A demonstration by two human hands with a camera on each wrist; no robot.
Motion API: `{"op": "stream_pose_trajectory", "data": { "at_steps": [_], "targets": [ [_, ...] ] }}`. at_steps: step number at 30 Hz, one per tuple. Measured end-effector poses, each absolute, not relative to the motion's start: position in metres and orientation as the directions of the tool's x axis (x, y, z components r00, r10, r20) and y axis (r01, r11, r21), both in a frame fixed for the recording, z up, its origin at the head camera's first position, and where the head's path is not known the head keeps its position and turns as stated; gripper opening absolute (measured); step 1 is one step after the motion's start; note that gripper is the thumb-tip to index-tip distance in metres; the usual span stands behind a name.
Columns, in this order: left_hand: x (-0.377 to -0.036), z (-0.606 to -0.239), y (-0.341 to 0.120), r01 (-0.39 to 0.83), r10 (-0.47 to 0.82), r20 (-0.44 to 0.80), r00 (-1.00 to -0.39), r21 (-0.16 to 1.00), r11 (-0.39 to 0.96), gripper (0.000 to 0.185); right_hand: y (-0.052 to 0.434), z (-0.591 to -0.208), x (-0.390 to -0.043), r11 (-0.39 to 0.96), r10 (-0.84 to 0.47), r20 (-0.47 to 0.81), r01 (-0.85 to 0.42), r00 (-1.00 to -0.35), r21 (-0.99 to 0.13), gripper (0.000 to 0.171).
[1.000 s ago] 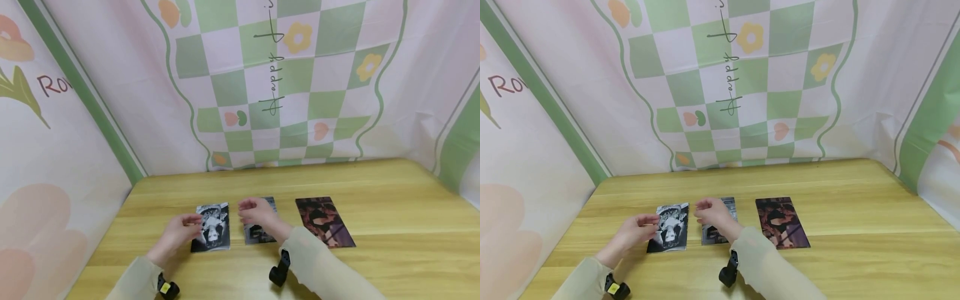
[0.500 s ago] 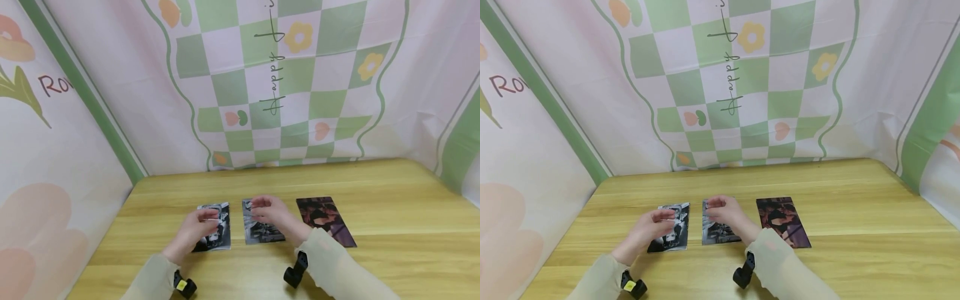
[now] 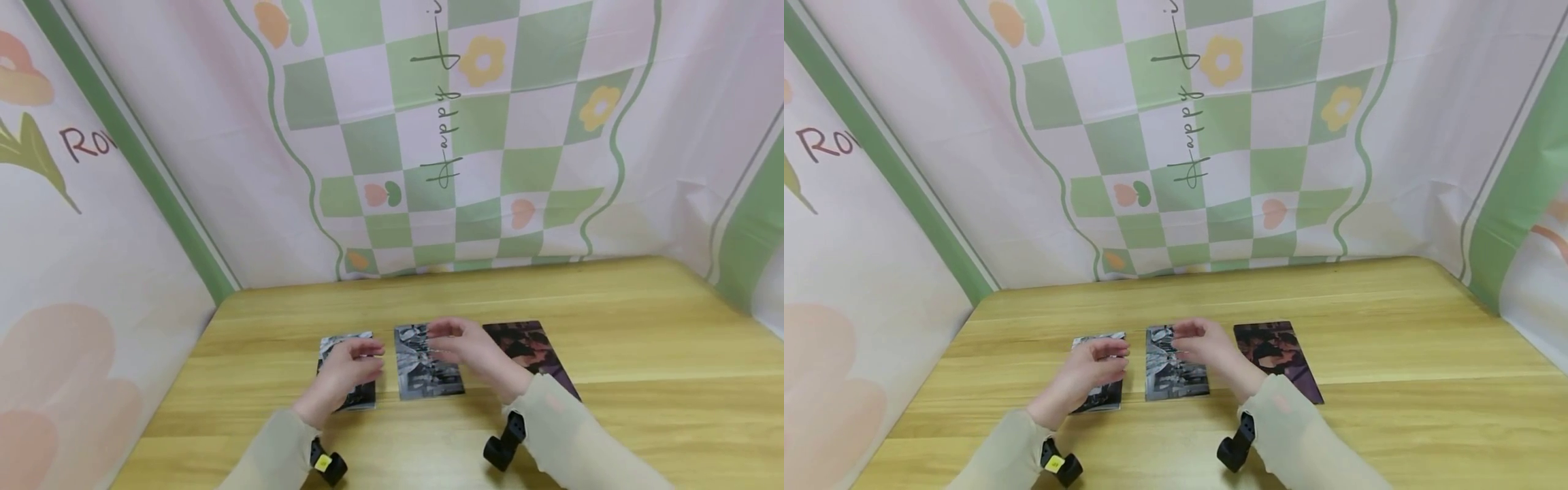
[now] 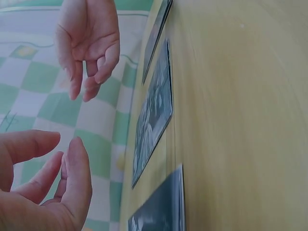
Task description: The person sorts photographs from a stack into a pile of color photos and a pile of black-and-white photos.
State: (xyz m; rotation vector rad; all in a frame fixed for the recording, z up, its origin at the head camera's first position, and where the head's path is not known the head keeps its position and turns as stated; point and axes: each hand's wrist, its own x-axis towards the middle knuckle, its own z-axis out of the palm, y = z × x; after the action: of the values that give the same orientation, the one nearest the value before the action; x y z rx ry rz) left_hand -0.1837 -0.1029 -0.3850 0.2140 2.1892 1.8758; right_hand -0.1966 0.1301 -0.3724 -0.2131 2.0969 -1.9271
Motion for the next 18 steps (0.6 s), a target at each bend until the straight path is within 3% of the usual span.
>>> {"op": "stream_pose_trajectory", "data": {
  "at_steps": [18],
  "targets": [
    [-0.184,-0.391,-0.08,-0.101,0.319,-0.154,-0.935,0.979,0.176,0.04,0.159,-0.386,-0.195,0.153,-0.297,-0.136,0.094,-0.945,-0.984,0.044]
  ]
}}
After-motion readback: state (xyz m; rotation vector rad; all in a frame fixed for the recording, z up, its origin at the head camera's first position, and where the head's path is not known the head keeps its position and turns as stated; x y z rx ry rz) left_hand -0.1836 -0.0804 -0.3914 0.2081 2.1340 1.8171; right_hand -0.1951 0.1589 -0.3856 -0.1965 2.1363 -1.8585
